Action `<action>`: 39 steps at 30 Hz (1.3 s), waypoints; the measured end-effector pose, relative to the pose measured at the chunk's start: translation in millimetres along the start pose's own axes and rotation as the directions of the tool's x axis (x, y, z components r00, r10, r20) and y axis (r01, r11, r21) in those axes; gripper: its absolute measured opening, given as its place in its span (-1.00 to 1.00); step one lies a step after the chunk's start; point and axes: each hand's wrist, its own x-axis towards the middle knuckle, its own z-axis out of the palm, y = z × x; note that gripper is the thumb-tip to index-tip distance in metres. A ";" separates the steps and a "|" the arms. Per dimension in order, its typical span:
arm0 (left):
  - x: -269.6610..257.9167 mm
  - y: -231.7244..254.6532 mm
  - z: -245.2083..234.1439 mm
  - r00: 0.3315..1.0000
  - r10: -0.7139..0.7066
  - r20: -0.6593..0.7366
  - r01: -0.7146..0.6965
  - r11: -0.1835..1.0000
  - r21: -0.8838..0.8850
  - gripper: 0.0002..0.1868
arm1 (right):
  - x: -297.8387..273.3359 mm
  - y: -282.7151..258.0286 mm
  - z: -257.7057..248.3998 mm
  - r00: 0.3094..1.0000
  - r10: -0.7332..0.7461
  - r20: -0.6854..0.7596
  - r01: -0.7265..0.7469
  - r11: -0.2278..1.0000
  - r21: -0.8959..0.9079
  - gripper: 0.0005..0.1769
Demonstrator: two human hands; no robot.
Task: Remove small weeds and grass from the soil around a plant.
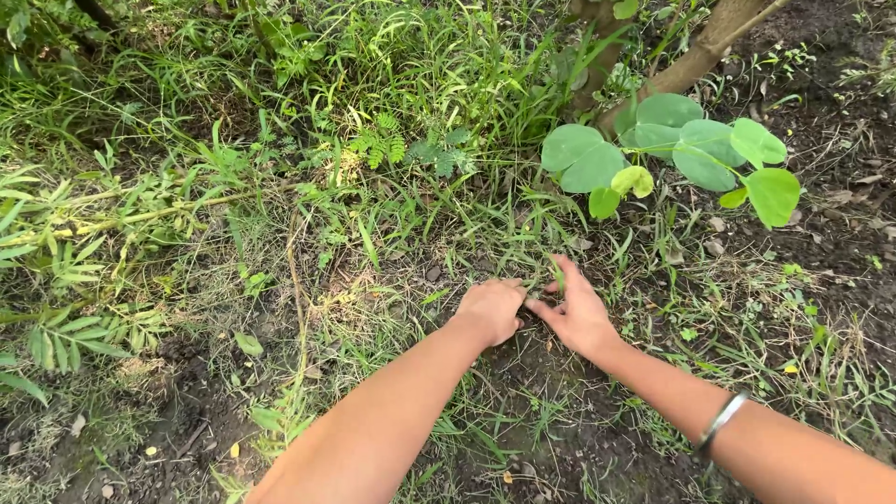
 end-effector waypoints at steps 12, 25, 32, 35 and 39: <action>2.7 -7.4 6.9 0.999 0.034 -0.021 -0.034 0.999 0.027 -0.40 | 17.7 26.2 5.5 1.000 0.014 0.020 -0.016 0.996 0.088 -0.75; 1.9 -4.0 8.1 0.999 0.040 -0.034 -0.038 0.998 0.046 -0.44 | -31.2 -27.2 -58.1 0.908 -0.296 -0.296 0.306 0.952 -0.014 -0.76; 0.3 2.2 7.2 1.000 0.010 0.026 -0.013 0.994 0.105 -0.46 | -48.3 -28.0 -83.5 0.791 -0.436 -0.430 0.415 0.898 -0.149 -0.76; 1.9 0.1 11.5 0.999 0.016 0.041 -0.022 0.990 0.138 -0.46 | -56.9 -26.0 -101.2 0.732 -0.474 -0.490 0.420 0.880 -0.224 -0.79; 4.0 -1.3 15.9 0.997 0.068 -0.022 -0.064 0.987 0.151 -0.47 | -71.2 15.0 -124.9 0.717 -0.437 -0.543 0.268 0.892 -0.364 -0.80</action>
